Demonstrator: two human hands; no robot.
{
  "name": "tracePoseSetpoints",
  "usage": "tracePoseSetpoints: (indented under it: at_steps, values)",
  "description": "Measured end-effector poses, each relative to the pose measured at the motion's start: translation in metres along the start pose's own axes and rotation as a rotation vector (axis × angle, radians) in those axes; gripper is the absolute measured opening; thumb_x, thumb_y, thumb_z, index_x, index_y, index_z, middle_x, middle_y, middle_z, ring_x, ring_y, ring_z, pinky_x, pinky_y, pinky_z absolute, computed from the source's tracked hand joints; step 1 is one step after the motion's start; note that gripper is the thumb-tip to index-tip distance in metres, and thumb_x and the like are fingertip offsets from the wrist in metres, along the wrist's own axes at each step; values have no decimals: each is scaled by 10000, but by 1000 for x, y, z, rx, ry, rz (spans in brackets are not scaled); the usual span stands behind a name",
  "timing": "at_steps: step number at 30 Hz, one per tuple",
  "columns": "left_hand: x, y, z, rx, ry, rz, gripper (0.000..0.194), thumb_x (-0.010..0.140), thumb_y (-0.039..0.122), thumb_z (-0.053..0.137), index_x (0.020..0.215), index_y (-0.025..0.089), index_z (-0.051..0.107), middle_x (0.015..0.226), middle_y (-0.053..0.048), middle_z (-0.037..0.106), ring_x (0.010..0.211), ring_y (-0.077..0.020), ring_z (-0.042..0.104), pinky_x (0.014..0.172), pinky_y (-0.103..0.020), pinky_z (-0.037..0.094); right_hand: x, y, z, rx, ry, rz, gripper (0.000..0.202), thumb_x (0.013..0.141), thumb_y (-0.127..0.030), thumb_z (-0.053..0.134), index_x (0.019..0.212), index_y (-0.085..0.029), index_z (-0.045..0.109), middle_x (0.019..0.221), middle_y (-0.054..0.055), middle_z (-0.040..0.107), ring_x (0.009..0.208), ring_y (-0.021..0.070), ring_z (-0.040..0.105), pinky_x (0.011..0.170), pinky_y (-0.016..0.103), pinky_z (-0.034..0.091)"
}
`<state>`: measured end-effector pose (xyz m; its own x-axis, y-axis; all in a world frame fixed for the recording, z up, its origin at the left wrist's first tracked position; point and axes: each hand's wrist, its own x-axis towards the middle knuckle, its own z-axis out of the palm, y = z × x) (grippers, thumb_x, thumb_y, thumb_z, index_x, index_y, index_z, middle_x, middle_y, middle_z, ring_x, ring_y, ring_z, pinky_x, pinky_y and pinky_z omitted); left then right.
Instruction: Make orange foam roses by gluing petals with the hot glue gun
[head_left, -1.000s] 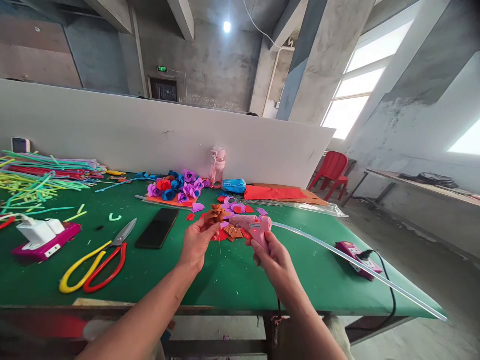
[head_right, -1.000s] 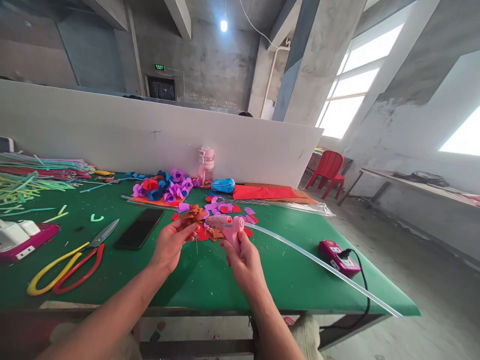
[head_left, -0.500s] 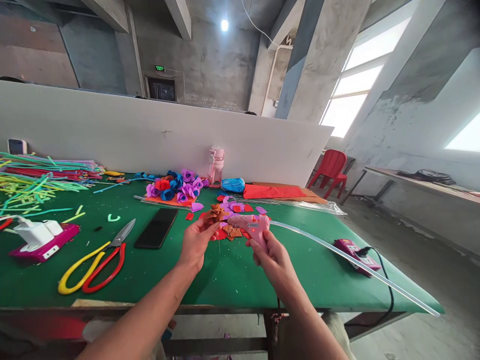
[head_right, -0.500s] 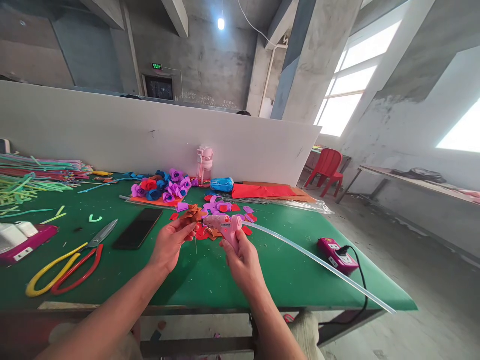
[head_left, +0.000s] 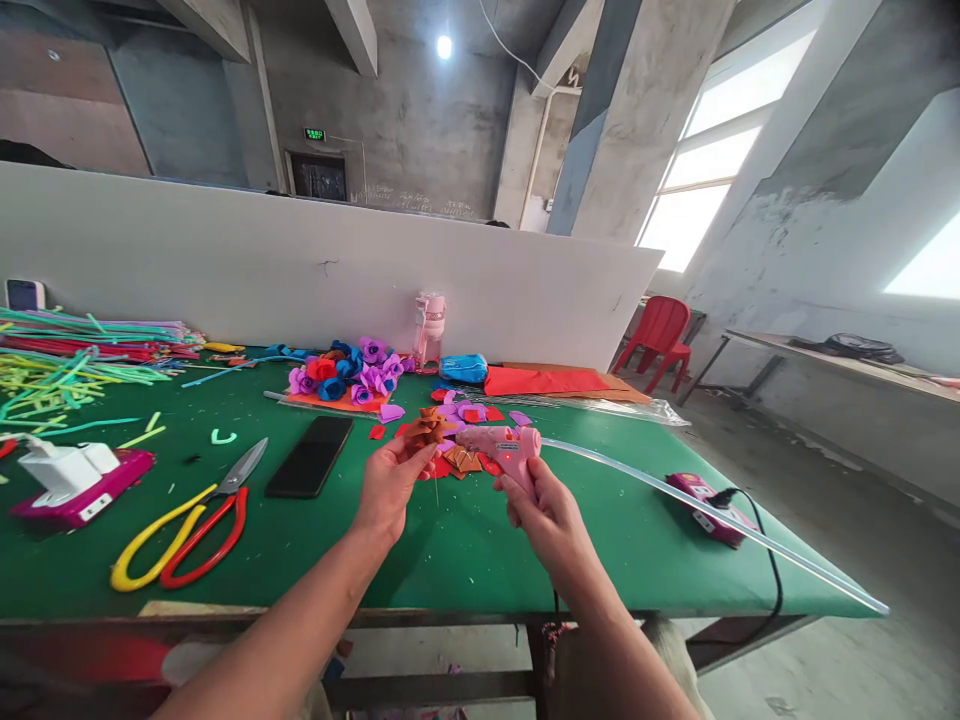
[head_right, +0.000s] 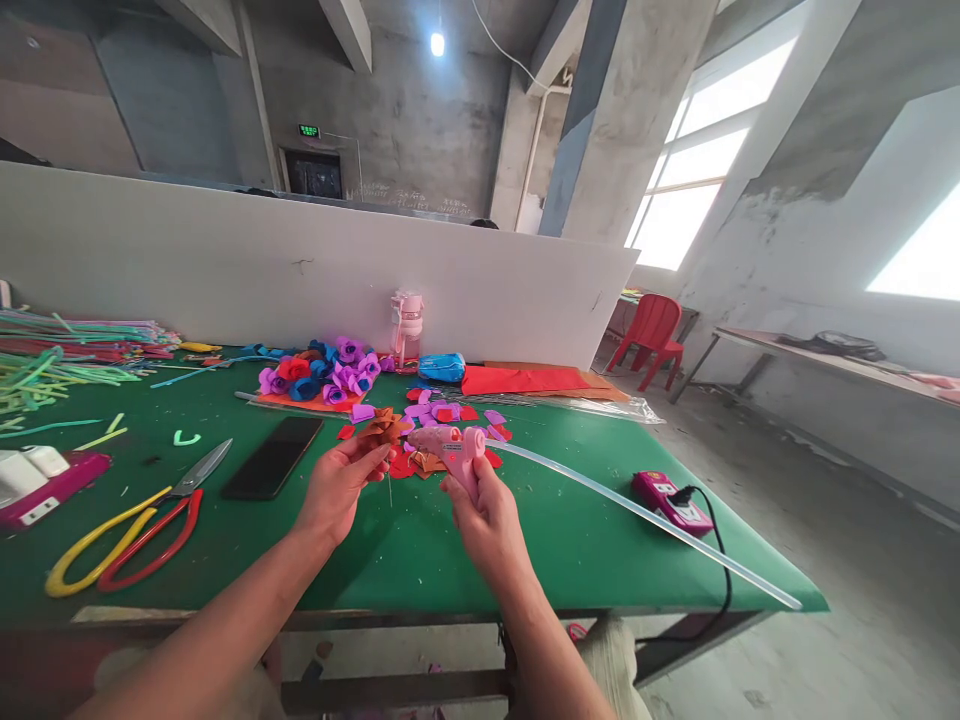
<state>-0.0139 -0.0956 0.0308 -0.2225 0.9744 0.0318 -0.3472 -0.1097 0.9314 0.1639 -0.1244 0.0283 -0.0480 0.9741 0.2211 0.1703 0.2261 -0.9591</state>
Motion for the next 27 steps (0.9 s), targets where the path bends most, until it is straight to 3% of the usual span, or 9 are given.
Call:
tracePoseSetpoints:
  at_steps: [8,17,22,27]
  values:
    - [1,-1,1,-1,-3,1,342,555,308,797,840,136,717,662,-9,652,543,-76,510,526,-208,377,0,3,-1,-75,-5,-31,213,810,-402,538,833,-192,517,765,34,652,503,102,453,447,220,349]
    - [3,-4,-1,-76,-16,-55,331,532,295,819,806,141,715,706,-16,658,557,-74,520,553,-217,411,-3,-8,-6,11,42,-21,227,800,-417,552,832,-195,514,709,15,627,473,95,438,428,219,336]
    - [4,-8,-1,-124,-37,-54,331,506,238,822,809,155,720,790,-25,680,618,-79,540,594,-220,436,-5,-10,-6,30,-2,-31,251,814,-434,550,841,-185,539,704,12,598,498,96,434,447,220,341]
    - [1,-7,3,-34,-62,21,290,568,215,778,848,161,725,694,3,657,575,-71,506,601,-221,427,-7,-8,-4,-18,-58,-58,235,836,-416,521,850,-184,550,660,7,575,488,104,426,447,226,342]
